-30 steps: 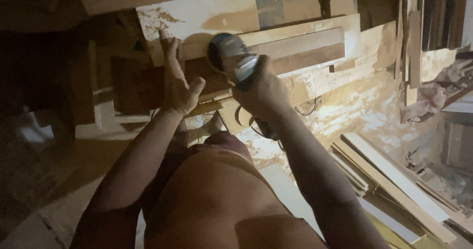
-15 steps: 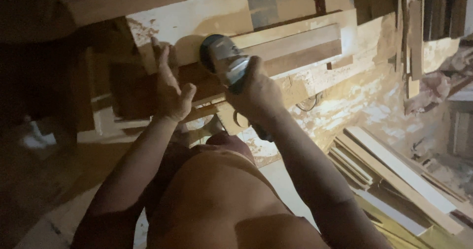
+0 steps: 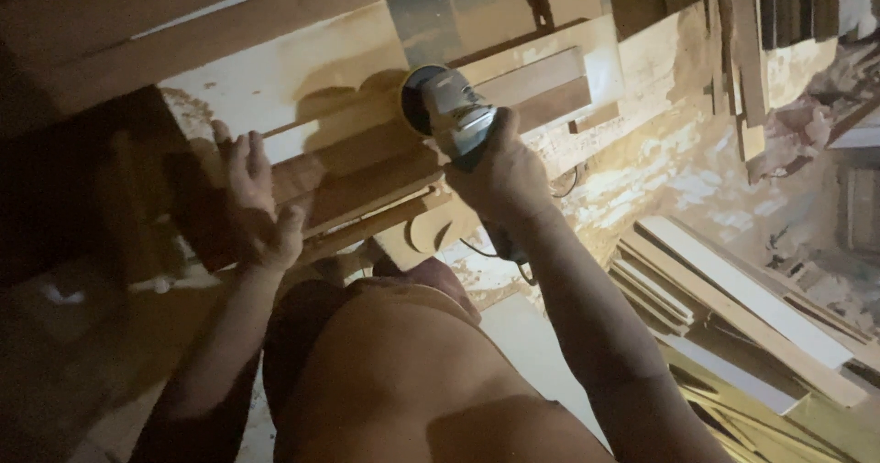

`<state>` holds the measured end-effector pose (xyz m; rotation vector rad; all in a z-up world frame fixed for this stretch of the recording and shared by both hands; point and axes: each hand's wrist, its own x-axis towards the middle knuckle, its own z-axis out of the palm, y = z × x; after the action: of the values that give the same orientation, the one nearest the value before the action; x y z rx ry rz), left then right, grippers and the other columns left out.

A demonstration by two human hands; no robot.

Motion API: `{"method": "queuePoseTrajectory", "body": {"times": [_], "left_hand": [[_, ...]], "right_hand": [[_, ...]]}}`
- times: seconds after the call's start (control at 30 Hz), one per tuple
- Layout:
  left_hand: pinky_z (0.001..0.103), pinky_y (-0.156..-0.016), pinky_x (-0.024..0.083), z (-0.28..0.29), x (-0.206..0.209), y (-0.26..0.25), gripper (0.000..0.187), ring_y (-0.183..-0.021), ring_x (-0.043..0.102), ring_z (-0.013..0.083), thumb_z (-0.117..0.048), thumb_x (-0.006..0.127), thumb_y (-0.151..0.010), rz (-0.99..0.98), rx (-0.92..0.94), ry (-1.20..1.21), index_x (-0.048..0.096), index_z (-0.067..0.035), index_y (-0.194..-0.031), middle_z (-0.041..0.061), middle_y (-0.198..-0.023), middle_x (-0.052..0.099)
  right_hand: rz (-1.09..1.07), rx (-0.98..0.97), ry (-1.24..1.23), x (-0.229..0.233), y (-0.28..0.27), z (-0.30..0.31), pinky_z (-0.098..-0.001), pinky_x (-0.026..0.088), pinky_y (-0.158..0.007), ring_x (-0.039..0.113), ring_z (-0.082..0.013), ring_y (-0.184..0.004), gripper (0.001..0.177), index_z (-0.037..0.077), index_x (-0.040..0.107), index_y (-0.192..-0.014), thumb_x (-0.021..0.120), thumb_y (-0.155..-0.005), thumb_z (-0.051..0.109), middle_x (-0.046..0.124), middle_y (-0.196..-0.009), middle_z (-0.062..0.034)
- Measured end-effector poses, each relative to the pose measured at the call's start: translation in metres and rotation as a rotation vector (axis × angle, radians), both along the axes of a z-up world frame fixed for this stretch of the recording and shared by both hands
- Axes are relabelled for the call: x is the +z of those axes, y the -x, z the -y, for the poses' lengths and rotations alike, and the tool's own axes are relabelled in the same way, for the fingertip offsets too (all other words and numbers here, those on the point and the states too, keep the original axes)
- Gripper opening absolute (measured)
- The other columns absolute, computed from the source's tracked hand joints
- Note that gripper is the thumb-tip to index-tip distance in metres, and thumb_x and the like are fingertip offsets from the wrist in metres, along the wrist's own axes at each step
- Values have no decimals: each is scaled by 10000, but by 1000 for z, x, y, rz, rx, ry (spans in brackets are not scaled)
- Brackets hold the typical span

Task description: The person arranges several wooden planks on a workbench and then uses an orbital sander to smooth their surfaces. The person holds the planks with one hand while operating the sander with the other, moving the tool back and forth along the wood.

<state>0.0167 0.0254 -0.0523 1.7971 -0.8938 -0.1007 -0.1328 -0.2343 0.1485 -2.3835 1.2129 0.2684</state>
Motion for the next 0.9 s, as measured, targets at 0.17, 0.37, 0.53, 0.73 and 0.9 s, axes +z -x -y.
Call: {"method": "queuePoseTrajectory", "body": {"times": [0.17, 0.37, 0.53, 0.73, 0.9], "left_hand": [[726, -1282, 172, 5, 9, -1, 1242, -1591, 28, 561, -899, 417, -882, -63, -12, 84, 248, 90, -1616, 377, -1660, 4], [719, -1260, 245, 9, 11, 3, 1131, -1576, 115, 606, -783, 511, -918, -49, -5, 167, 285, 115, -1568, 403, -1644, 44], [690, -1261, 230, 8, 10, 2, 1004, -1598, 127, 514, -689, 518, -987, 42, -14, 103, 284, 84, -1584, 351, -1667, 97], [655, -1268, 230, 11, 10, 2, 1014, -1602, 86, 469, -649, 561, -984, 105, -14, 124, 310, 129, -1584, 325, -1670, 132], [606, -1286, 209, 14, 23, 5, 944, -1625, 95, 424, -600, 561, -1016, 83, -42, 183, 290, 95, -1594, 286, -1698, 108]], "right_hand": [[-40, -96, -6, 20, 11, 43, -723, 587, -818, 717, -620, -941, 719, 47, 315, -1311, 778, -854, 353, 706, -1012, -342], [-23, -121, 119, -7, 54, 122, -714, 582, -824, 712, -606, -969, 764, 69, 264, -1293, 815, -885, 405, 709, -1039, -330], [-54, -129, 188, 6, 66, 156, -720, 576, -881, 707, -599, -1003, 745, 53, 251, -1276, 802, -923, 409, 701, -1075, -351], [-43, -217, 141, 4, 95, 187, -706, 553, -929, 687, -585, -1086, 772, 66, 281, -1285, 826, -871, 423, 684, -1152, -341], [-82, -268, 89, 9, 96, 166, -703, 512, -1024, 655, -585, -1155, 788, 83, 278, -1308, 815, -859, 444, 669, -1219, -348]]}}
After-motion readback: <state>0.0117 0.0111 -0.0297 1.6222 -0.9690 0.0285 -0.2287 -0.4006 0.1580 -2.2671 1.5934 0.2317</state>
